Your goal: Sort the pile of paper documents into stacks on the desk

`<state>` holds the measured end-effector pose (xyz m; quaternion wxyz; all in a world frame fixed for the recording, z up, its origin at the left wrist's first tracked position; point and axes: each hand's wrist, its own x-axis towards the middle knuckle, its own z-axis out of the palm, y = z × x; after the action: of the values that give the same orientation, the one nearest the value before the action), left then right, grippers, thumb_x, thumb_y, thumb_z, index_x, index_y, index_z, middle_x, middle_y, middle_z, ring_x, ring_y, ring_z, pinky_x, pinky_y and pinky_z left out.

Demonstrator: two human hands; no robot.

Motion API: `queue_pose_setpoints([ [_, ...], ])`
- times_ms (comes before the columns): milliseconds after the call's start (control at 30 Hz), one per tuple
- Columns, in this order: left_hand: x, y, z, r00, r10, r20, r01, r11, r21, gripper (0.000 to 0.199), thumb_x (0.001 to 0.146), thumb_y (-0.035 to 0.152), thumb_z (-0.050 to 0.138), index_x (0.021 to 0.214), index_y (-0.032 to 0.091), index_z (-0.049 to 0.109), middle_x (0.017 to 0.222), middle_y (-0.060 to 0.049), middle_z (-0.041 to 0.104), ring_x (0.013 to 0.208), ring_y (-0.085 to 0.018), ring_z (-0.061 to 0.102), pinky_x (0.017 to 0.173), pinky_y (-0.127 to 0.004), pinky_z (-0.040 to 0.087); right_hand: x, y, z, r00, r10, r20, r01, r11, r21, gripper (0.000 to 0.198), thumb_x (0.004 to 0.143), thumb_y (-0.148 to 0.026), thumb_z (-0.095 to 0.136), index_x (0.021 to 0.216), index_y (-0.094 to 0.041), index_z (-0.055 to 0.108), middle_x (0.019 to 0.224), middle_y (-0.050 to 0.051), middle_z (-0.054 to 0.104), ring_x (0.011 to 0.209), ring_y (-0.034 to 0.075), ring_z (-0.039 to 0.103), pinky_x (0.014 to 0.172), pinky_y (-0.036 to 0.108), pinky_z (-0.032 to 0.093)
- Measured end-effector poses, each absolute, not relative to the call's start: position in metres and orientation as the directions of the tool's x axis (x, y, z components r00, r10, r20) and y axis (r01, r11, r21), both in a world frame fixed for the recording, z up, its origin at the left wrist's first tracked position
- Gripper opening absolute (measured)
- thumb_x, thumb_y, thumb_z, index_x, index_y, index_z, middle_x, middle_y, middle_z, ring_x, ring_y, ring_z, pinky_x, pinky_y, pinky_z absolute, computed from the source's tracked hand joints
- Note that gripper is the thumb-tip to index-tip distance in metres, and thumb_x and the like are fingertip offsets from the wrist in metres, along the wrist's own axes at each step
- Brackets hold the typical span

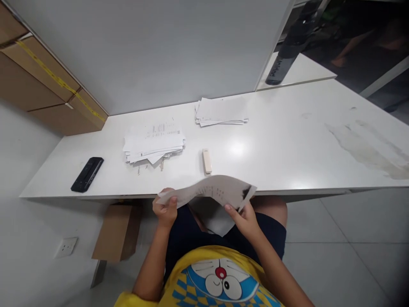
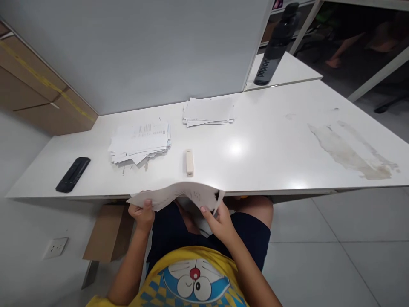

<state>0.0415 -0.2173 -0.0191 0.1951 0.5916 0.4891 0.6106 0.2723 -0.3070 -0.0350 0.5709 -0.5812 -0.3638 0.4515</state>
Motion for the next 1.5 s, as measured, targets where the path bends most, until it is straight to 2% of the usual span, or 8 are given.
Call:
queue_pose_setpoints([
  [233,0.053,-0.224,0.003,-0.04,0.998,0.05,0.187,-0.041,0.982,0.04,0.084,0.055,0.064,0.094,0.016,0.066,0.077,-0.004,0.065,0.071,-0.017,0.062,0.061,-0.024,0.048,0.29,-0.321,-0.031,0.329,0.932,-0.151,-0.034,-0.148,-0.988,0.056,0.084,-0.046,0.069,0.134,-0.025,0.056,0.134,0.007,0.063,0.121,0.029,0.057,0.101,0.039,0.047],
  [400,0.07,-0.219,0.0,0.005,0.997,-0.075,0.381,0.067,0.922,0.038,0.084,0.045,0.061,0.061,0.019,0.045,0.056,0.005,0.042,0.054,-0.01,0.04,0.051,-0.02,0.031,0.316,-0.321,-0.025,0.172,0.883,-0.437,-0.217,-0.399,-0.891,0.066,0.078,-0.053,0.07,0.134,-0.023,0.056,0.109,0.008,0.073,0.079,0.026,0.067,0.063,0.037,0.056],
  [533,0.078,-0.221,0.003,0.001,0.996,-0.085,0.441,0.076,0.894,0.033,0.084,0.042,0.06,0.064,0.019,0.047,0.057,0.005,0.042,0.056,-0.01,0.042,0.054,-0.021,0.031,0.32,-0.321,-0.027,0.278,0.881,-0.383,-0.177,-0.344,-0.922,0.056,0.07,-0.051,0.079,0.116,-0.024,0.065,0.119,0.008,0.071,0.107,0.032,0.065,0.088,0.042,0.055],
  [700,0.081,-0.221,0.006,-0.017,0.996,-0.088,0.427,0.087,0.9,0.03,0.089,0.045,0.054,0.104,0.02,0.06,0.069,0.001,0.062,0.065,-0.016,0.058,0.061,-0.025,0.043,0.323,-0.315,-0.031,0.393,0.874,-0.286,-0.147,-0.247,-0.958,0.054,0.073,-0.054,0.074,0.118,-0.024,0.065,0.124,0.008,0.07,0.122,0.034,0.059,0.104,0.048,0.047],
  [967,0.09,-0.227,0.009,0.245,0.969,0.023,0.792,-0.213,0.572,0.049,0.094,0.034,0.05,0.142,0.022,0.046,0.122,-0.012,0.065,0.098,-0.025,0.067,0.077,-0.034,0.053,0.355,-0.302,-0.02,0.399,0.859,-0.321,-0.047,-0.33,-0.943,0.058,0.077,-0.044,0.068,0.133,-0.029,0.058,0.138,0.003,0.062,0.132,0.032,0.053,0.112,0.046,0.041],
  [1167,0.095,-0.228,0.008,0.241,0.949,0.201,0.911,-0.293,0.291,0.054,0.098,0.034,0.045,0.146,0.01,0.041,0.115,-0.018,0.061,0.102,-0.03,0.062,0.079,-0.04,0.055,0.363,-0.297,-0.023,0.306,0.841,-0.447,-0.159,-0.418,-0.895,0.068,0.076,-0.043,0.071,0.14,-0.031,0.052,0.14,0.006,0.06,0.127,0.032,0.057,0.104,0.046,0.049],
  [1300,0.098,-0.212,0.007,0.286,0.918,0.273,0.895,-0.358,0.267,0.045,0.098,0.032,0.046,0.138,0.013,0.052,0.116,-0.019,0.062,0.108,-0.032,0.06,0.086,-0.046,0.054,0.367,-0.288,-0.02,0.259,0.851,-0.456,-0.197,-0.416,-0.888,0.071,0.078,-0.046,0.07,0.144,-0.03,0.049,0.132,0.008,0.065,0.113,0.032,0.066,0.09,0.046,0.057],
  [1500,0.115,-0.186,-0.001,0.633,0.66,0.404,0.615,-0.746,0.257,0.05,0.1,0.021,0.037,0.15,0.019,0.037,0.15,-0.012,0.049,0.139,-0.025,0.045,0.108,-0.042,0.045,0.37,-0.278,-0.02,0.458,0.842,-0.285,-0.072,-0.284,-0.956,0.061,0.076,-0.044,0.068,0.134,-0.026,0.058,0.131,0.008,0.065,0.124,0.033,0.058,0.101,0.046,0.05],
])
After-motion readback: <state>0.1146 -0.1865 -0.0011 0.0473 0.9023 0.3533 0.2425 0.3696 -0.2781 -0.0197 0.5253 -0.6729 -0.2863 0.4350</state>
